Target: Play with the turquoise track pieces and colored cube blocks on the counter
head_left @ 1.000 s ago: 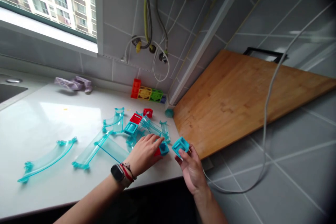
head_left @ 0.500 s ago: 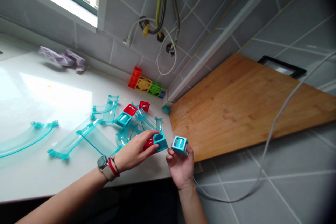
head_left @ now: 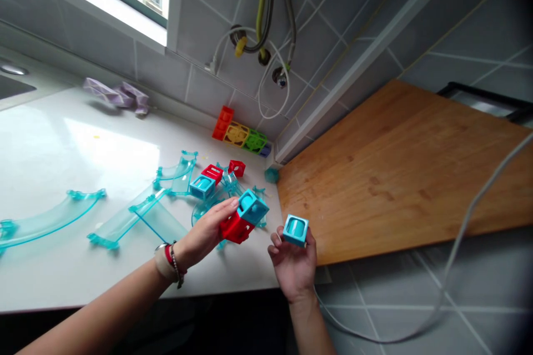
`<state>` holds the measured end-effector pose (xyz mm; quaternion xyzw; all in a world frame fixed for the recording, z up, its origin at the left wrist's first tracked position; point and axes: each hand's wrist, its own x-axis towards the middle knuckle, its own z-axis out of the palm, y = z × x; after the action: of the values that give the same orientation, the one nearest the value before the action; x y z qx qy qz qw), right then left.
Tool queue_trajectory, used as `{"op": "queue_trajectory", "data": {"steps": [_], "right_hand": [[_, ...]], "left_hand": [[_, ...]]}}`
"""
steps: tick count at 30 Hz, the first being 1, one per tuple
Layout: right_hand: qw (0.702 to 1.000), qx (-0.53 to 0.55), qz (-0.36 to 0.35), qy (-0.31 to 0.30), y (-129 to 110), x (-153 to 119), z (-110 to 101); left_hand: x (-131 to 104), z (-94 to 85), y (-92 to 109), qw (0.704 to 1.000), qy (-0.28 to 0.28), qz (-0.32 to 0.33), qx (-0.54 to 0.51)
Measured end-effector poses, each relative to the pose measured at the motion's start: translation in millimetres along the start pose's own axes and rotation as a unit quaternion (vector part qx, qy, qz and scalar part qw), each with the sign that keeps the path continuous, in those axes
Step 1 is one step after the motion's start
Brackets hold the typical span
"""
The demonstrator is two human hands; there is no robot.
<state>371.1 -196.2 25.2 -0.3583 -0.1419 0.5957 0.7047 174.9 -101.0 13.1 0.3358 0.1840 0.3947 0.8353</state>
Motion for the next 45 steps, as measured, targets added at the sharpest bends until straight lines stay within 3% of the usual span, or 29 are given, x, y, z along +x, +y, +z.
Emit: {"op": "queue_trajectory", "data": {"steps": [4, 11, 21, 29, 33, 38, 45], "right_hand": [[1.000, 0.006, -0.005, 0.008, 4, 5, 2], [0.998, -0.034, -0.029, 0.035, 11, 7, -4], [0.994, -0.092, -0.055, -0.014, 13, 7, 4], [0.992, -0.105, -0.075, -0.004, 14, 8, 1], [0.990, -0.114, -0.082, -0.022, 13, 6, 5], [0.986, -0.126, -0.100, -0.044, 12, 2, 12], [0.979, -0.142, -0.129, -0.075, 14, -3, 20]], "left_hand": [[-1, 0.8, 0, 0.999, -0.015, -0.005, -0.038], [-1, -3.4, -3, 0.999, 0.016, 0.000, -0.039], [-1, 1.4, 3, 0.999, 0.011, -0.011, -0.044], [-2, 3.8, 1, 0.997, 0.014, -0.017, -0.074], [-2, 2.0, 0, 0.998, 0.015, 0.035, -0.049], [-7, 3.2, 3, 0.991, -0.067, 0.118, -0.004], [-9, 2.1, 5, 0.989, -0.084, 0.124, 0.011]]}}
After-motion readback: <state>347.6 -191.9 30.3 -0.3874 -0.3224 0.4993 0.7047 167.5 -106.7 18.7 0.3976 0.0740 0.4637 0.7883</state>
